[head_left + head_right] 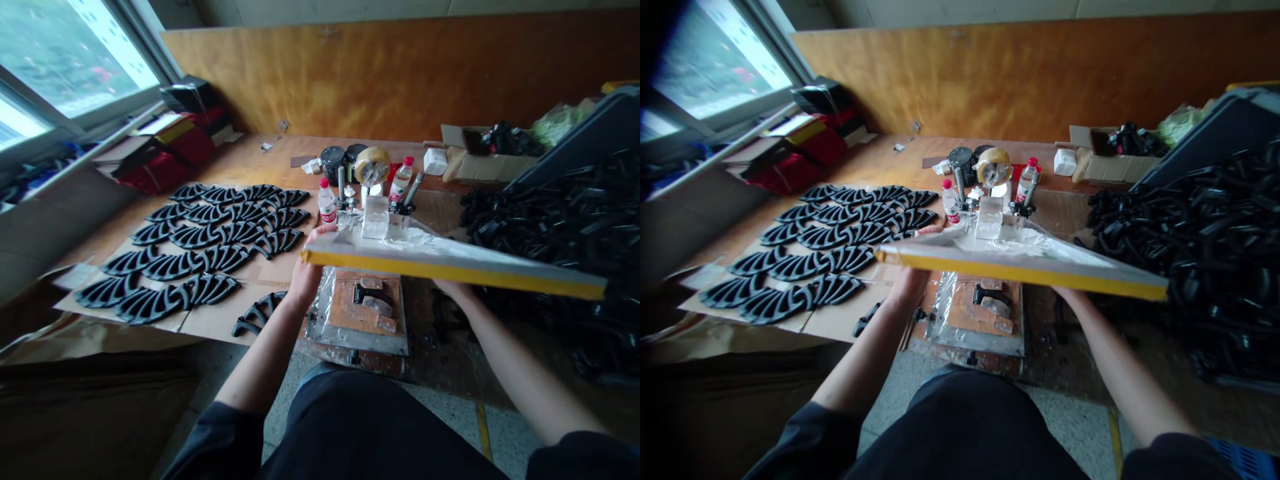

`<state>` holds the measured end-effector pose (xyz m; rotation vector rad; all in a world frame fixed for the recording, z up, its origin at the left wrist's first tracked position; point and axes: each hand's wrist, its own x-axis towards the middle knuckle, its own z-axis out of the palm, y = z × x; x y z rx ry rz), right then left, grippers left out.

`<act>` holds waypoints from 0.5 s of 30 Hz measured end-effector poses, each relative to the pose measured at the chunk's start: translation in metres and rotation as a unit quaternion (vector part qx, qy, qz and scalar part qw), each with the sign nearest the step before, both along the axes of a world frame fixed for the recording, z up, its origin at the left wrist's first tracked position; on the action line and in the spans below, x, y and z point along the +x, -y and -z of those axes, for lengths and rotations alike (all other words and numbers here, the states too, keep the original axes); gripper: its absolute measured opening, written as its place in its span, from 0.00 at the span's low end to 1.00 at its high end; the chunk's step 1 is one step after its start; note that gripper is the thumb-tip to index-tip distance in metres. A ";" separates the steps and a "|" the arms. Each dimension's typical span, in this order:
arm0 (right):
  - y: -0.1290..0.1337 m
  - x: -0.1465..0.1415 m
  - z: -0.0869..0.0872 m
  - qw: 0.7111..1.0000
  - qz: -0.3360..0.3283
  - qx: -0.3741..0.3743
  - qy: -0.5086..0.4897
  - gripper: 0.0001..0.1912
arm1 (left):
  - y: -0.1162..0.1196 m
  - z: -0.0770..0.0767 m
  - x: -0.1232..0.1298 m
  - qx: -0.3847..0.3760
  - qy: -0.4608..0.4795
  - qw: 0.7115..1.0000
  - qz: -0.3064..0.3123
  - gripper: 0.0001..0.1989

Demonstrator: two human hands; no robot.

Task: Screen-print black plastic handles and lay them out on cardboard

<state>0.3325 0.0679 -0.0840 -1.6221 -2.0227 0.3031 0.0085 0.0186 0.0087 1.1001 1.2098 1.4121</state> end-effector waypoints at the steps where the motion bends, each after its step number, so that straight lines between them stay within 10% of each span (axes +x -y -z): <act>1: 0.014 -0.015 0.013 0.999 -0.030 -0.010 0.013 0.21 | -0.008 -0.004 0.004 0.015 0.021 1.000 0.006 0.26; 5: 0.055 -0.074 0.046 0.986 -0.109 -0.048 0.116 0.09 | -0.011 0.000 0.018 0.003 0.047 0.998 -0.037 0.27; 12: 0.071 -0.120 0.031 0.989 -0.093 -0.106 0.043 0.09 | 0.086 0.082 0.045 -0.283 0.076 0.948 0.121 0.34; 15: 0.092 -0.170 0.019 0.982 -0.181 -0.042 0.021 0.10 | 0.106 0.103 0.034 -0.282 0.118 0.952 0.003 0.29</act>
